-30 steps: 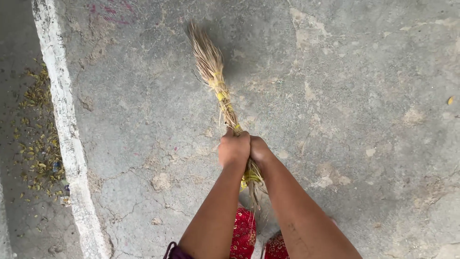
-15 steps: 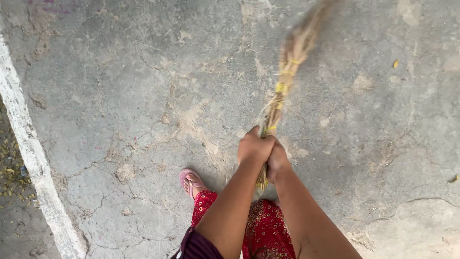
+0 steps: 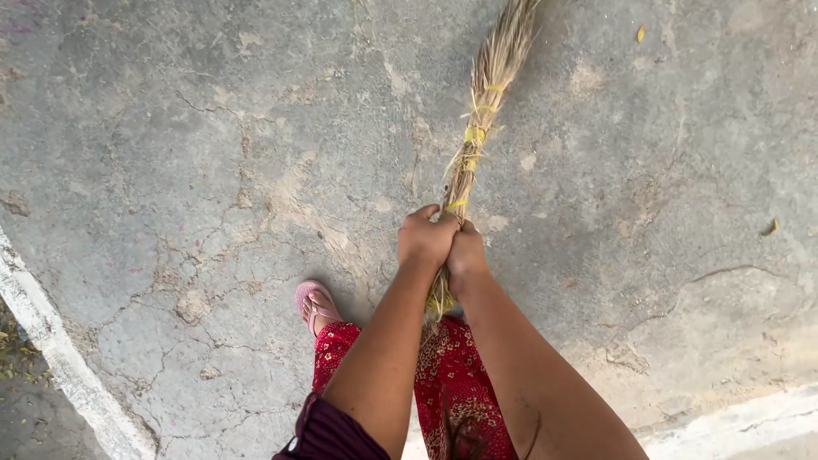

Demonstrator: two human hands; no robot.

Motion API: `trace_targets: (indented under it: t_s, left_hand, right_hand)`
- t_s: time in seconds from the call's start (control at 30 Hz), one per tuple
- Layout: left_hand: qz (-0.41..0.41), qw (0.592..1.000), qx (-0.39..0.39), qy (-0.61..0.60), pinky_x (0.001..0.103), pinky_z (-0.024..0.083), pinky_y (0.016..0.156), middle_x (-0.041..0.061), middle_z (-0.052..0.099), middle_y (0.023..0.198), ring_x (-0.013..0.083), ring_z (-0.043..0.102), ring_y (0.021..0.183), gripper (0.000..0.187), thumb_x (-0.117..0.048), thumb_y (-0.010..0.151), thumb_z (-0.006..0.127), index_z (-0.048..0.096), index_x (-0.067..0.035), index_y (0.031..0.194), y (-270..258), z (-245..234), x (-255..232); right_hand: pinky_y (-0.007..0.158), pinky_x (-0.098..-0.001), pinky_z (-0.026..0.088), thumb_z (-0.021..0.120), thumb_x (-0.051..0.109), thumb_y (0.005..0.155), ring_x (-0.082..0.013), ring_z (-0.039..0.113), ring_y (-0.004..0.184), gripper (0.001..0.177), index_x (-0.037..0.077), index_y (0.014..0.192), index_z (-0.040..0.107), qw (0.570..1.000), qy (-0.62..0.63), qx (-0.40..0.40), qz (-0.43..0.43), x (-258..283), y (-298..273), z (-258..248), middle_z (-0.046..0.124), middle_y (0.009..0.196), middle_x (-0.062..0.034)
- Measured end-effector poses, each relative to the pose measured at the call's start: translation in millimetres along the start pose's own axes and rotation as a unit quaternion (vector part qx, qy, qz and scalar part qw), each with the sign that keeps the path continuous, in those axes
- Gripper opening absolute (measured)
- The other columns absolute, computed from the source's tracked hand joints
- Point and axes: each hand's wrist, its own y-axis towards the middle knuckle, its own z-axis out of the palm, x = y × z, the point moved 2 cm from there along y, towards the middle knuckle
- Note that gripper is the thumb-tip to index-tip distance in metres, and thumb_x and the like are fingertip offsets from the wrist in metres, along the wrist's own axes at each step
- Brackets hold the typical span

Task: Sweeping an outdoor concrete floor with a traditional twig broom and briefly fixing a metal gate.

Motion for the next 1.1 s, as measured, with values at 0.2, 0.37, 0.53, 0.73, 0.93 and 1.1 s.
trace_targets:
  t_s: [0.2,0.37,0.53,0.73,0.93,1.1]
  left_hand:
    - [-0.071,0.989,-0.119,-0.061,0.05,0.052,0.099,0.023,0.067,0.126,0.0408,0.065,0.116,0.06,-0.046,0.089,0.062,0.059,-0.023,0.144,-23,-3,62]
    - [-0.15,0.987,-0.039,-0.039,0.051,0.056,0.091,0.02,0.072,0.12,0.0378,0.071,0.108,0.057,-0.041,0.092,0.054,0.053,-0.023,0.146,-38,7,73]
    - [-0.011,0.999,0.027,0.039,0.046,0.052,0.094,0.018,0.072,0.119,0.0362,0.067,0.109,0.053,-0.041,0.086,0.062,0.07,-0.025,0.136,-18,17,70]
    - [0.058,0.995,-0.047,-0.06,0.037,0.056,0.092,0.018,0.075,0.115,0.0286,0.075,0.104,0.063,-0.044,0.081,0.07,0.066,-0.017,0.138,-15,-18,63]
    - [0.019,0.981,-0.127,-0.144,0.041,0.053,0.094,0.016,0.078,0.115,0.0308,0.075,0.106,0.066,-0.042,0.082,0.063,0.064,-0.018,0.143,-48,-28,86]
    - [-0.018,0.999,-0.012,0.039,0.046,0.052,0.093,0.019,0.075,0.113,0.0374,0.072,0.106,0.086,-0.04,0.071,0.067,0.049,-0.024,0.153,-67,-13,52]
  right_hand:
    - [0.072,-0.0428,0.056,0.05,0.013,0.102,-0.0249,0.065,0.081,0.028,-0.004,0.12,0.062,0.978,-0.121,0.163,0.04,-43,-15,4,0.069,0.097,-0.0163]
    - [0.076,-0.0375,0.058,0.049,0.015,0.101,-0.0216,0.068,0.082,0.031,-0.003,0.12,0.066,0.969,-0.187,0.145,0.078,-73,-16,-29,0.073,0.098,-0.013]
    - [0.073,-0.0388,0.056,0.047,0.021,0.103,-0.0196,0.067,0.081,0.033,-0.001,0.121,0.063,0.998,-0.028,0.032,0.048,-63,-27,-29,0.07,0.099,-0.0114]
    - [0.068,-0.0405,0.056,0.055,0.015,0.097,-0.0215,0.067,0.08,0.031,-0.002,0.123,0.058,0.994,-0.099,0.02,-0.044,-8,-74,29,0.069,0.099,-0.0159]
    - [0.072,-0.038,0.057,0.059,0.013,0.097,-0.022,0.069,0.084,0.029,-0.005,0.12,0.064,0.958,-0.235,0.166,0.023,-27,-74,23,0.072,0.099,-0.0166]
    - [0.073,-0.042,0.059,0.052,-0.002,0.092,-0.0273,0.07,0.085,0.033,-0.009,0.122,0.065,0.985,-0.093,0.141,0.029,-96,-14,-49,0.072,0.101,-0.0177]
